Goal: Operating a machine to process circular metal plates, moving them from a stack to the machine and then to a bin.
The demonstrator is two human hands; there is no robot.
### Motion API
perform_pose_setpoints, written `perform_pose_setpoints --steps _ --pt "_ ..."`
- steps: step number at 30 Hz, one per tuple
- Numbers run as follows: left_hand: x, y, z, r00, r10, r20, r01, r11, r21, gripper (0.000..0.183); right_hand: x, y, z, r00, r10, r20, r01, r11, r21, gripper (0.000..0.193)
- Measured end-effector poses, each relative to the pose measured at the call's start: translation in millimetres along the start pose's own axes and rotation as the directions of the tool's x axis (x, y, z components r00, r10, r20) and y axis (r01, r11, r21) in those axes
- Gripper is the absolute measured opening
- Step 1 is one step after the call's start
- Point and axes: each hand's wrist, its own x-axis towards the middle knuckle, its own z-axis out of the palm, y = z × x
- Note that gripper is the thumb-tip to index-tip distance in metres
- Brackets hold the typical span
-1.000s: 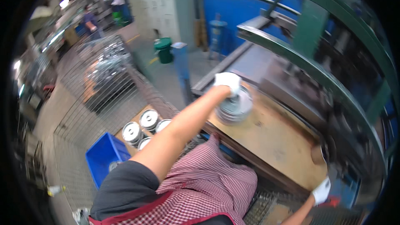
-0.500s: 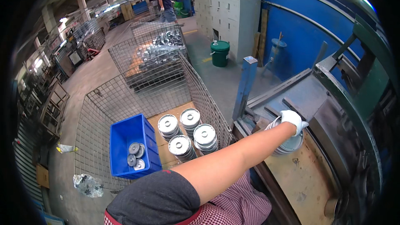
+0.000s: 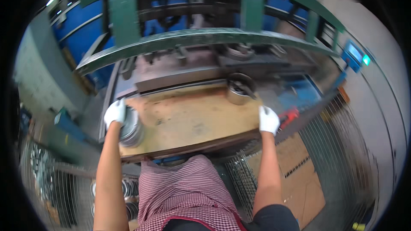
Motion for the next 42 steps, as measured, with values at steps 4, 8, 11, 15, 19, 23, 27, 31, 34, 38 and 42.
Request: perform_pose_setpoints --steps 4,8,11,15,19,23,27,31,34,38,42 --pt "9 23 2 1.0 0.022 0.017 -0.022 1.0 -0.015 0.052 10 26 -29 0.985 -0.151 -0.087 0.17 0.945 0.28 0.039" --pt "0 27 -10 1.0 0.016 0.022 -0.016 1.0 -0.013 0.051 16 47 -64 0.815 0.252 -0.522 -0.082 0.942 0.325 0.056" --pt "0 28 -8 1.0 0.025 -0.011 -0.025 0.999 -0.029 0.051 26 106 -47 0.918 0.32 -0.236 -0.134 0.807 0.575 0.06" --pt "0 24 -8 1.0 0.01 -0.02 -0.011 0.999 -0.036 0.05 37 112 -55 0.889 0.452 -0.069 -0.407 0.851 0.332 0.054" --pt "3 24 -7 1.0 0.026 0.011 -0.026 0.999 -0.025 0.051 42 123 -66 0.942 0.324 -0.086 -0.317 0.945 0.081 0.053" --pt "5 18 -2 0.998 0.023 -0.061 -0.024 0.999 -0.022 0.052 27 44 -81 0.923 0.3 -0.242 -0.083 0.769 0.634 0.046" --pt "3 16 1 0.998 0.038 -0.041 -0.038 0.999 -0.018 0.053 39 -33 -87 0.949 0.312 0.034 -0.196 0.504 0.841 0.051" --pt "-1 15 7 0.996 0.048 -0.074 -0.05 0.998 -0.022 0.052 72 -79 -72 0.959 0.093 0.268 -0.236 0.786 0.571 0.044" --pt "0 15 19 0.997 0.063 -0.048 -0.064 0.998 -0.026 0.052 115 -86 -57 0.966 -0.001 0.257 -0.081 0.948 0.308 0.046" --pt "4 8 32 0.995 0.071 -0.068 -0.072 0.997 -0.01 0.05 136 -114 -44 0.978 0.009 0.211 0.036 0.977 -0.209 0.051" --pt "4 1 43 0.991 0.095 -0.096 -0.099 0.994 -0.043 0.048 128 -129 -44 0.953 -0.019 0.301 0.102 0.96 -0.262 0.052"
